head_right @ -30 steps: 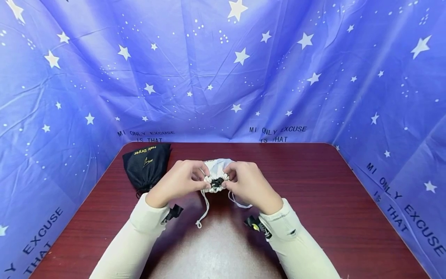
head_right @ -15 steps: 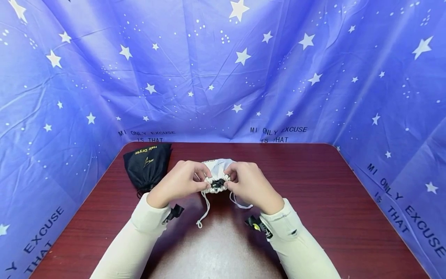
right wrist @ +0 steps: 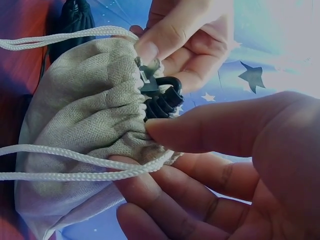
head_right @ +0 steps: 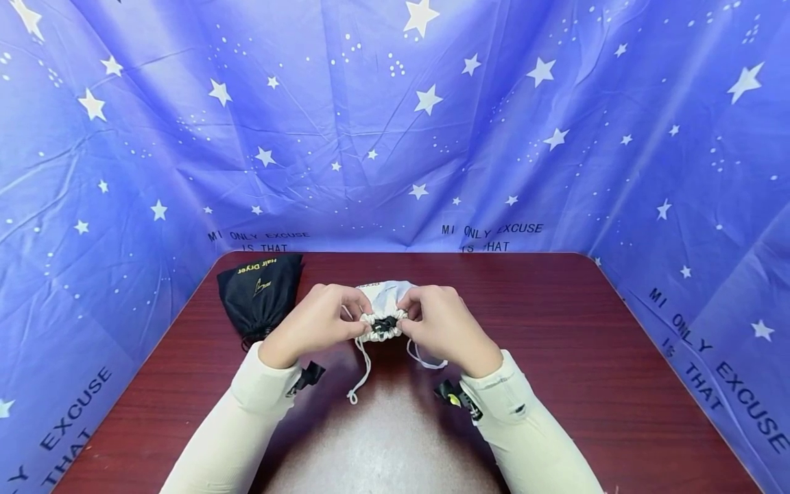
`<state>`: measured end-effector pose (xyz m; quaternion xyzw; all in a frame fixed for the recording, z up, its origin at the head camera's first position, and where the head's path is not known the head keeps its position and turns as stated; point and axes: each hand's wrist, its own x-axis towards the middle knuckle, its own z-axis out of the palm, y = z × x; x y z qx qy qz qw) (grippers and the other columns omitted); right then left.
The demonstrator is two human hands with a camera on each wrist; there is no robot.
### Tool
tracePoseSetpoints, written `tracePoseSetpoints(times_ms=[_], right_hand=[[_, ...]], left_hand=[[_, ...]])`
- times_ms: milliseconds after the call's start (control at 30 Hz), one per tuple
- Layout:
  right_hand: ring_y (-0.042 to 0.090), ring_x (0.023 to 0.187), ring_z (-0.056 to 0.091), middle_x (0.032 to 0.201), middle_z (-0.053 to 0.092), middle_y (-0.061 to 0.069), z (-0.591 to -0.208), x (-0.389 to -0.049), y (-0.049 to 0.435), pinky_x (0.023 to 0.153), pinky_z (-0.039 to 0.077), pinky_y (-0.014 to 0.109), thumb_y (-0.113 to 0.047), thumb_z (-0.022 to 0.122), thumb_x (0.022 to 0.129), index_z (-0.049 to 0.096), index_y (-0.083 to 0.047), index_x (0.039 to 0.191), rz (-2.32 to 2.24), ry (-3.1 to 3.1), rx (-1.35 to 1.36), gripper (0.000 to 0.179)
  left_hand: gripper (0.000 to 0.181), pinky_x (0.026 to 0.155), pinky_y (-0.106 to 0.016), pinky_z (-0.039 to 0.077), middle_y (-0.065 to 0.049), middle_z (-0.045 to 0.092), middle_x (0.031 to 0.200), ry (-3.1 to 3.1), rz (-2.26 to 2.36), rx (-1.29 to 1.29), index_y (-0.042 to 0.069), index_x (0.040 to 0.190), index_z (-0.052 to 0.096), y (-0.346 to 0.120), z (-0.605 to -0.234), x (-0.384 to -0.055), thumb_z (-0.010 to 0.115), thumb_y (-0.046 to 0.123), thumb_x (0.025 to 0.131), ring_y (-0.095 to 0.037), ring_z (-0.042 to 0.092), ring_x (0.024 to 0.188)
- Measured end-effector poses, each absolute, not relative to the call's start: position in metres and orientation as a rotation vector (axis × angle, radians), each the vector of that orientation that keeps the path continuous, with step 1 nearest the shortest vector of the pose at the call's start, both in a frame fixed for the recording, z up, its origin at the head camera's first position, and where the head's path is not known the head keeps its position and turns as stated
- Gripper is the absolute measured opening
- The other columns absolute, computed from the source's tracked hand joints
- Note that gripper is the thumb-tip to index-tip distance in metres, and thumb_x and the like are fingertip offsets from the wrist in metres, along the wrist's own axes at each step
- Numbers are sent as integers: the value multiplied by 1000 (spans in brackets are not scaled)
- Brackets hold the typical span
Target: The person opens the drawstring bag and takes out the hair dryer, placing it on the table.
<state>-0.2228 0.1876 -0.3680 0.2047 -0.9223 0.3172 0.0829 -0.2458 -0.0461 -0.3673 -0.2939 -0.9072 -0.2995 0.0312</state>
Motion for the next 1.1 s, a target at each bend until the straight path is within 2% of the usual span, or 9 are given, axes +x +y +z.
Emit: tracePoseSetpoints(times_ms=[400, 1100], right_hand=[[4, 67, 62, 72, 68, -12, -370, -222, 184, 63, 51, 26, -12, 73, 77, 74, -19, 89, 883, -2719, 572, 14], [4, 64, 59, 72, 65, -14, -374, -223, 180, 62, 49, 29, -19, 75, 75, 70, -24, 83, 743, -2637, 506, 11]], left_hand=[[14, 56, -28, 43, 13, 57, 61, -2721, -834, -839, 22, 86, 67, -38, -373, -242, 73, 18, 74, -6, 48, 55], [15, 50, -29, 39, 13, 48, 57, -2653, -646, -747, 24, 83, 62, -37, -375, -241, 73, 21, 73, -11, 49, 56]])
